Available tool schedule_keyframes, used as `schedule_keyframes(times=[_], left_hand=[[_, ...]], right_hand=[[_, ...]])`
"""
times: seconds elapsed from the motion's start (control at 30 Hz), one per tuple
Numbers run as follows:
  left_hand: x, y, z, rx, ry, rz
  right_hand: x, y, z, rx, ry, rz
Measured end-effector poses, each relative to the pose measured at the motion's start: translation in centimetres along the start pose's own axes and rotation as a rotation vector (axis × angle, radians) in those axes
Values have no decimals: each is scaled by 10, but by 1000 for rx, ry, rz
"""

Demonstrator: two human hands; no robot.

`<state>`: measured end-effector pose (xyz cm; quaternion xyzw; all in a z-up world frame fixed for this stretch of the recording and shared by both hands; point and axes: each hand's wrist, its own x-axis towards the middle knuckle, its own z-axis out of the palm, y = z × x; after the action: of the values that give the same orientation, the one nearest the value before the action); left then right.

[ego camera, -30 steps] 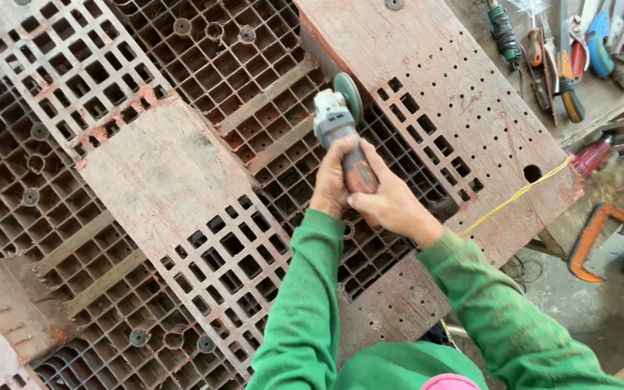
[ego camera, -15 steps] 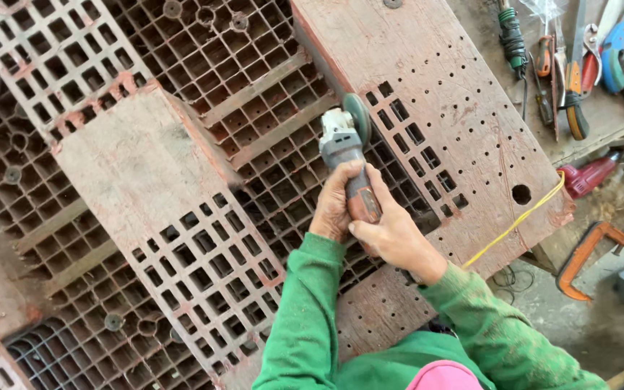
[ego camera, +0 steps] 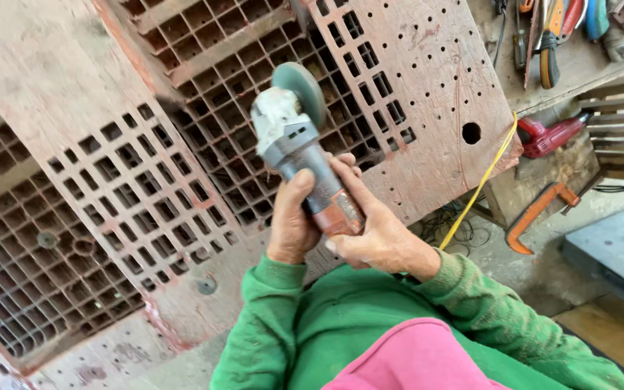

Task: The person uses a hand saw to cut a section of a wooden pallet and then uses an angle grinder to sand the edges and surface of the pallet. The person removes a cut piece and continues sanding different areas of the pallet.

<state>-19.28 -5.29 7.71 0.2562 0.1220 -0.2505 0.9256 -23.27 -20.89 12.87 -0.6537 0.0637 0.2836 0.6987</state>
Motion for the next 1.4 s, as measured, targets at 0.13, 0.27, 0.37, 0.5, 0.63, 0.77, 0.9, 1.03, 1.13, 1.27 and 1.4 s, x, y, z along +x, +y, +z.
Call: schedule_keyframes(times=[0.13, 0.27, 0.37, 0.5, 0.63, 0.77, 0.9, 1.03, 1.13, 1.27, 1.4], left_hand=[[-28, -4, 11, -20, -58, 72], [-52, -17, 15, 43, 27, 197], [-59, -33, 23, 62, 89, 272], [-54, -62, 40, 76, 166, 198], [-40, -94, 61, 167, 207, 83], [-26, -117, 78, 343, 209, -47], [-29, -128, 95, 395, 115, -200], [-36, -134, 102, 366, 121, -363], [-31, -137, 98, 365, 149, -420], [-14, -138, 97, 435, 137, -380], [-13, -138, 106, 322, 172, -371]], right_hand=[[-12, -1, -3, -61, -160, -115], [-12, -4, -13, -63, -342, -47], [-21, -4, -28, -178, -397, -136], [-42, 5, -53, -88, -343, 25], [-79, 25, -84, -95, -159, 101], [-117, 52, -104, 7, 81, 216], [-152, 69, -99, 136, 292, 324], [-170, 69, -88, 108, 364, 414], [-166, 68, -86, 197, 378, 483], [-150, 64, -92, 270, 408, 445], [-151, 54, -97, 257, 347, 439]])
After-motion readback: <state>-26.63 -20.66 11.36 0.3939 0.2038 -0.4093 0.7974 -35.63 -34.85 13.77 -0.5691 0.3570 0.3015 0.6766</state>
